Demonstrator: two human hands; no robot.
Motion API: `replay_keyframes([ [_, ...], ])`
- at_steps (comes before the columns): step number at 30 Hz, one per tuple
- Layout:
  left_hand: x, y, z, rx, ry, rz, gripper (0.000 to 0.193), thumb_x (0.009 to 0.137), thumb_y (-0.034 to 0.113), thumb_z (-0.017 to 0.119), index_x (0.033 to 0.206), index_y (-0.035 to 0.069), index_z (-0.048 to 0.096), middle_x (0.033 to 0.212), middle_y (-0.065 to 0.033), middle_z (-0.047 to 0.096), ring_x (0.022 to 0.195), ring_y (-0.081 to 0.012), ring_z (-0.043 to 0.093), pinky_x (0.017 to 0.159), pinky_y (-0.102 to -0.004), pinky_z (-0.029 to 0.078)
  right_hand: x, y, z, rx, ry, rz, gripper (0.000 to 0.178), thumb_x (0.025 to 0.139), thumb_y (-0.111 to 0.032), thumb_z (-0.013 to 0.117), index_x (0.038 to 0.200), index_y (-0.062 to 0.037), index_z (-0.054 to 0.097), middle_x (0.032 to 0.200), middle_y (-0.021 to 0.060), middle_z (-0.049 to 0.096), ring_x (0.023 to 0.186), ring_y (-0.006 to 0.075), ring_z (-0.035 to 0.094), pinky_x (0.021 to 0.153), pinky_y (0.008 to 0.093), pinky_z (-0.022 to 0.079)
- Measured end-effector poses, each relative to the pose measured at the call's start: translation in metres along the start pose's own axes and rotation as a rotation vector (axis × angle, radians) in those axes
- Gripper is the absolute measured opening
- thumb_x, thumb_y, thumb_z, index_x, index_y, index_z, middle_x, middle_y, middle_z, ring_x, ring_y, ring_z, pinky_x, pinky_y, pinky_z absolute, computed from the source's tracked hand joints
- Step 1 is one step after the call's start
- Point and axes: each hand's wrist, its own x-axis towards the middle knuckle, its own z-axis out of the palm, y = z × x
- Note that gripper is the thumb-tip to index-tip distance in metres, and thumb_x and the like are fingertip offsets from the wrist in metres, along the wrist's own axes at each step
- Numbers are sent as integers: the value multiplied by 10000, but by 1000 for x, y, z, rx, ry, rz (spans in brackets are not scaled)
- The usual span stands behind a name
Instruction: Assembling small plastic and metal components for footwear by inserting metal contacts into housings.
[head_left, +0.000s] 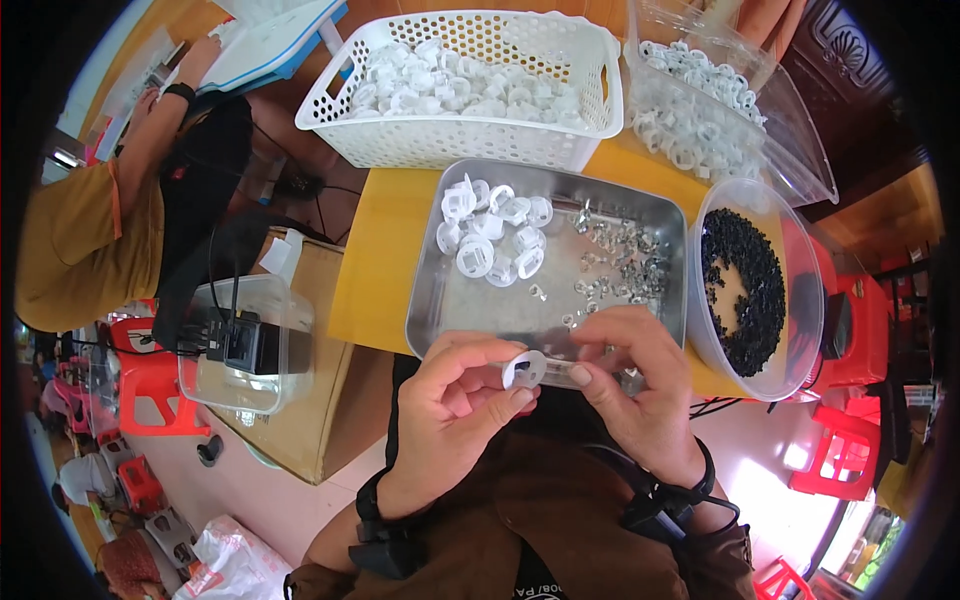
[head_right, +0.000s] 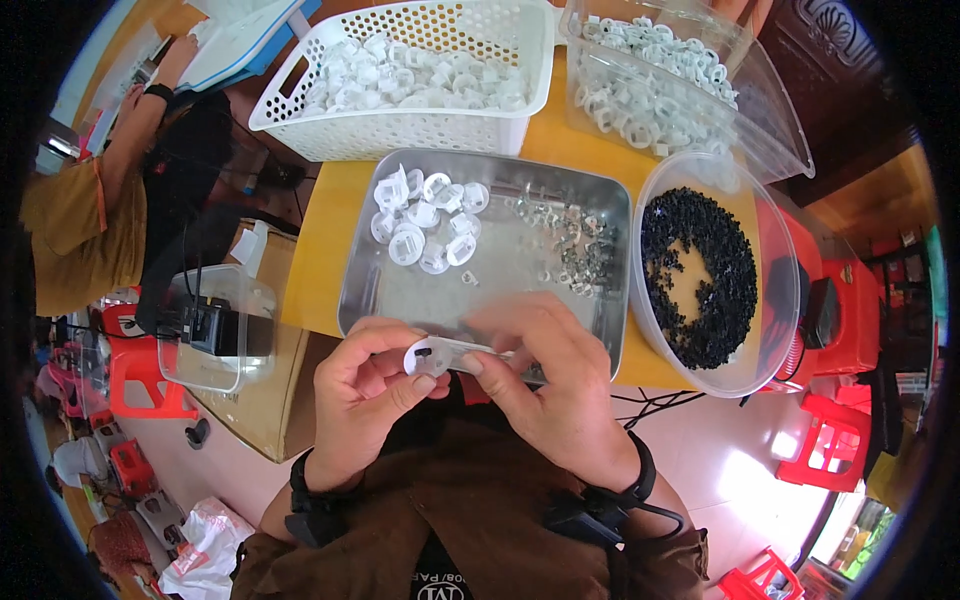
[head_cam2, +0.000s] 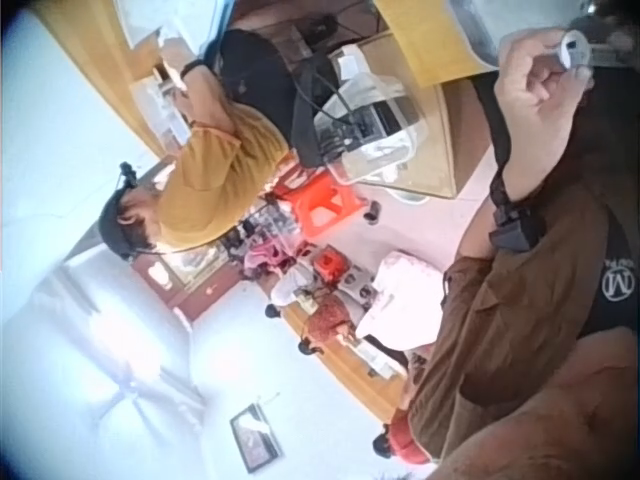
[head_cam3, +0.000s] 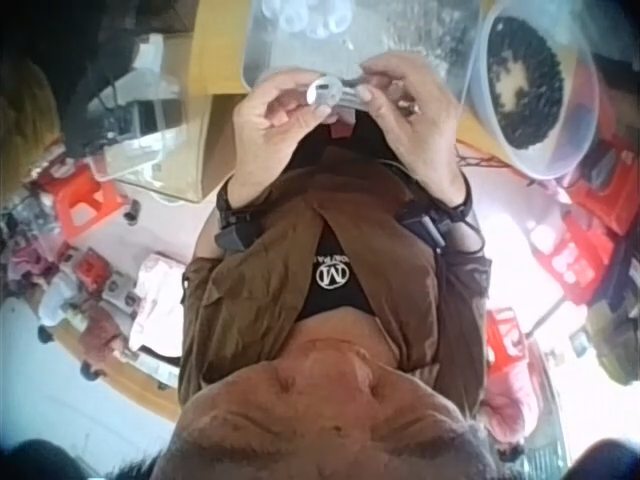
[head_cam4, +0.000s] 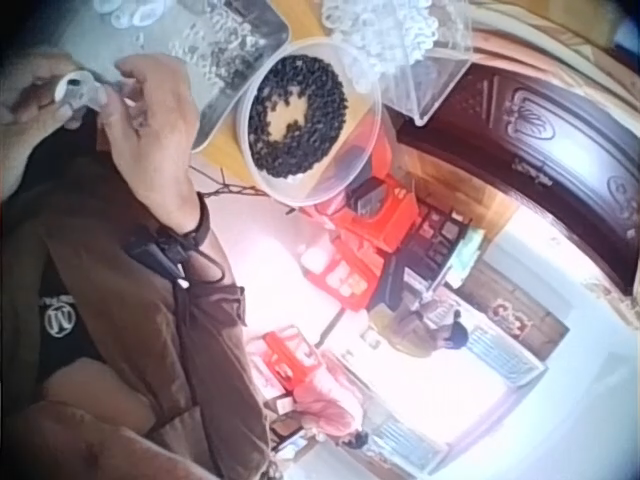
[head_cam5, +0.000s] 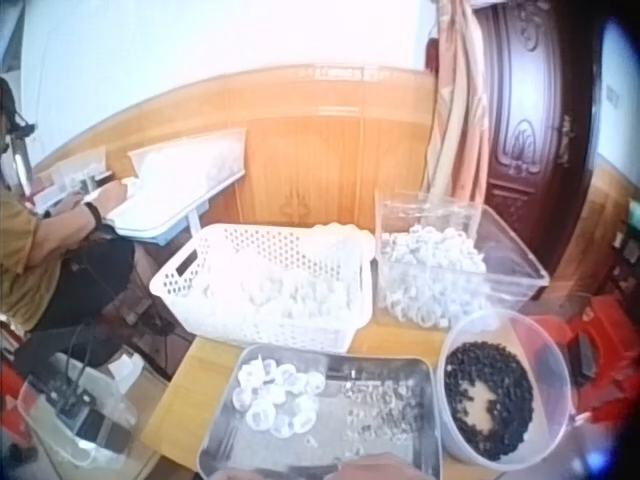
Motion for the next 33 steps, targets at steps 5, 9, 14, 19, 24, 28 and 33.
replay_keyframes([
  [5, 4, 4, 7, -52, 13, -24, 286, 798, -127, 598, 1070, -60, 540, 1064, -80, 472, 994, -207, 592, 862, -318, 533, 4, 1, -1, -128, -47, -93, 215, 761, -132, 718, 902, -25, 598, 804, 85, 573, 634, 222, 569, 517, 308, 466],
  [9, 4, 10, 12, -23, -17, 29, 277, 808, -116, 594, 1072, -58, 531, 1063, -79, 470, 1000, -205, 587, 866, -317, 529, 8, 1, 5, -207, -123, -119, 249, 789, -244, 689, 842, -42, 555, 730, 99, 543, 614, 272, 556, 508, 354, 446],
  [14, 5, 10, 16, -78, -81, -8, 237, 838, -90, 570, 1069, -59, 528, 1061, -82, 473, 1009, -201, 578, 866, -320, 516, 5, 3, 1, -289, -174, -171, 228, 777, -219, 698, 784, -49, 547, 671, 106, 520, 573, 284, 540, 498, 374, 434],
  [19, 0, 19, 22, -84, -103, -15, 171, 833, -81, 576, 1001, -63, 553, 1002, -90, 495, 878, -185, 610, 788, -298, 534, -1, 0, -2, -86, -207, -44, 214, 820, -226, 671, 794, -39, 571, 685, 122, 559, 594, 288, 577, 531, 354, 458],
  [24, -5, 10, 11, 143, -16, -47, 194, 910, 60, 539, 1079, -33, 561, 985, -91, 608, 892, -180, 610, 795, -312, 522, -5, 4, 3, 12, -209, 20, 245, 868, -270, 625, 811, -45, 546, 669, 97, 556, 462, 212, 562, 458, 319, 447],
  [28, 0, 10, 13, 255, -23, 29, 180, 908, 58, 548, 1047, -56, 565, 971, -76, 612, 874, -135, 596, 768, -253, 494, -6, 4, 4, -59, -148, -40, 269, 878, -299, 608, 817, -51, 524, 668, 91, 557, 412, 184, 545, 433, 324, 442],
  [33, 1, 17, 17, 281, -56, 52, 187, 905, 56, 554, 1051, -59, 562, 961, -74, 606, 872, -143, 595, 791, -259, 486, -5, 4, 0, -172, -115, -86, 287, 878, -315, 596, 816, -46, 516, 732, 116, 569, 566, 272, 588, 502, 352, 469],
])
